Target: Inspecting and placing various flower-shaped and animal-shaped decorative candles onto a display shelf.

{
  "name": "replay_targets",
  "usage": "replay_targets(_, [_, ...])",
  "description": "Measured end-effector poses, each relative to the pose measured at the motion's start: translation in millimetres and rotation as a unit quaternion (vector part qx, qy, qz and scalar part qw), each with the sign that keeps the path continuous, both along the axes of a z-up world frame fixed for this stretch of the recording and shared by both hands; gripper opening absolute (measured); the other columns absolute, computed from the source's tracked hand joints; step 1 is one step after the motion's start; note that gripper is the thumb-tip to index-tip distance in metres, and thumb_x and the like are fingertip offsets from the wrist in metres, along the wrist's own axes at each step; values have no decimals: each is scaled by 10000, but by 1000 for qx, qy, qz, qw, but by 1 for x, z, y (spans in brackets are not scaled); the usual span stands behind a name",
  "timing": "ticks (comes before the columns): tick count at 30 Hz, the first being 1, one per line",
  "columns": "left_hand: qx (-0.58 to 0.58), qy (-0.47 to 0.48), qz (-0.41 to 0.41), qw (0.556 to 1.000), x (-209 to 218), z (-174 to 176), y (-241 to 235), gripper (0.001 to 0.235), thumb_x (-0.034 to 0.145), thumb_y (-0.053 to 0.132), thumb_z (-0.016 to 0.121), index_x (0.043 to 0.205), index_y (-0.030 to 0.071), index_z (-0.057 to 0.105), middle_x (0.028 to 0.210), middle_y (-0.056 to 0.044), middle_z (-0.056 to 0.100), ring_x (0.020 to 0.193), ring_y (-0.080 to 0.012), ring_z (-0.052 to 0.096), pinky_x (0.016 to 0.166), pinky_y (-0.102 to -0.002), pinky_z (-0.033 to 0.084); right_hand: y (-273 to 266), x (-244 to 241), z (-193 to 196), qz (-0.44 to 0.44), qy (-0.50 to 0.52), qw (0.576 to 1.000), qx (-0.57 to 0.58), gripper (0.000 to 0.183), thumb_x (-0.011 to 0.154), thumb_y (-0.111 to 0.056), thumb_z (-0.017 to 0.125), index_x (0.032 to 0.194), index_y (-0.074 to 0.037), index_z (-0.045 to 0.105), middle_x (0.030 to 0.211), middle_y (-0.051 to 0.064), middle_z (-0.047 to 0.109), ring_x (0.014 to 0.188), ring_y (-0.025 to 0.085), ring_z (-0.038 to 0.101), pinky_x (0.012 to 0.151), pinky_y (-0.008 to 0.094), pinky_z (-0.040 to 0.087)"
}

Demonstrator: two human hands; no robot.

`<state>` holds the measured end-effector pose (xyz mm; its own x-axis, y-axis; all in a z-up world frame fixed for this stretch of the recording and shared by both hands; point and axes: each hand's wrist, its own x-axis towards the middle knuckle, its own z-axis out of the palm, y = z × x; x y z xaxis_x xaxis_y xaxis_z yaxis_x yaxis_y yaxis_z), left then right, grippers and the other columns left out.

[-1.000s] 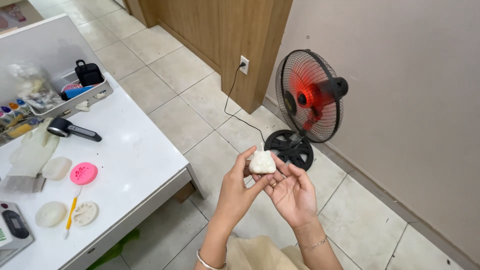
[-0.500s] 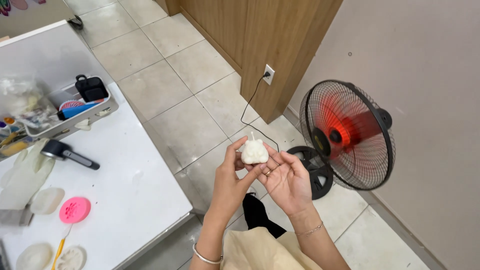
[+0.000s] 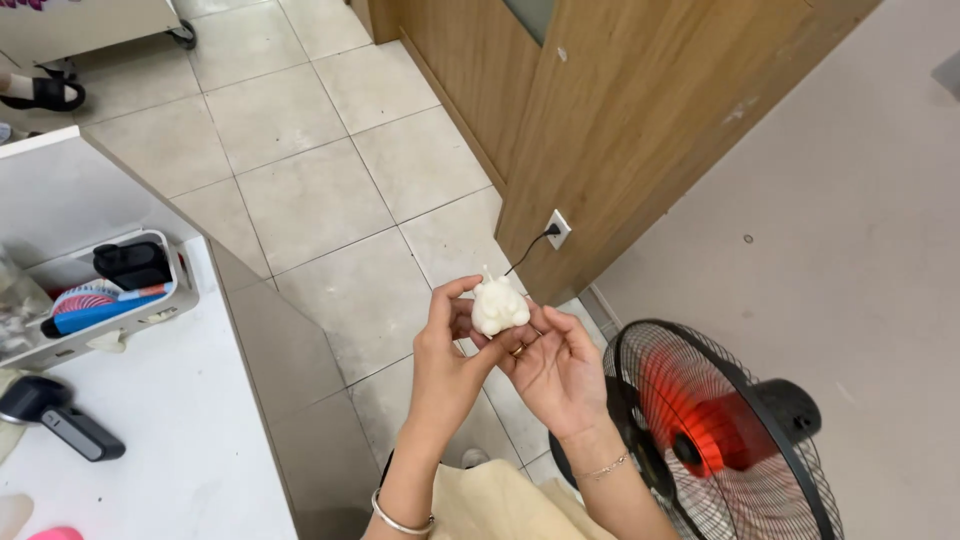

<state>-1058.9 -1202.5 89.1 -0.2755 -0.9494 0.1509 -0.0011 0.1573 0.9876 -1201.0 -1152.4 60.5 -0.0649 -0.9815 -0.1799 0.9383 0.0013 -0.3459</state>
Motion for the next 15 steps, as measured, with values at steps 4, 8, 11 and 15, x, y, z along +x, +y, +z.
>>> replay_targets(4, [14,-32,26,999,-1,-7,-46,611,771,93,852,1319,84,582,953,-58,749,734,-147,686,734,-294,597,-50,0,-5,13,6,999,33,507,1022,-254,446,1372,105,520,1344,237,619,1223,383,608,1102,494,454])
replay_targets(8, [7,-31,30,999,0,-15,-107,621,775,91,848,1341,93,591,993,-55,761,778,-146,702,765,-297,596,-112,0,-11,26,19,999,26,513,1024,-258,444,1393,92,513,1334,225,624,1215,408,610,1102,489,451])
replay_targets(11, [7,-8,14,1000,3,-14,-164,619,796,97,838,1361,103,587,1023,-53,773,883,-128,742,800,-302,603,-169,1,-16,27,17,999,2,536,1022,-268,443,1408,99,503,1337,232,623,1222,418,606,1099,478,456])
replay_targets(15, [10,-24,3,1000,11,-3,-255,633,788,105,842,1368,113,586,983,-54,753,834,-136,714,760,-322,599,-261,10,-6,21,11,1000,-20,532,1035,-258,435,1421,105,479,1341,242,617,1227,423,604,1091,474,461])
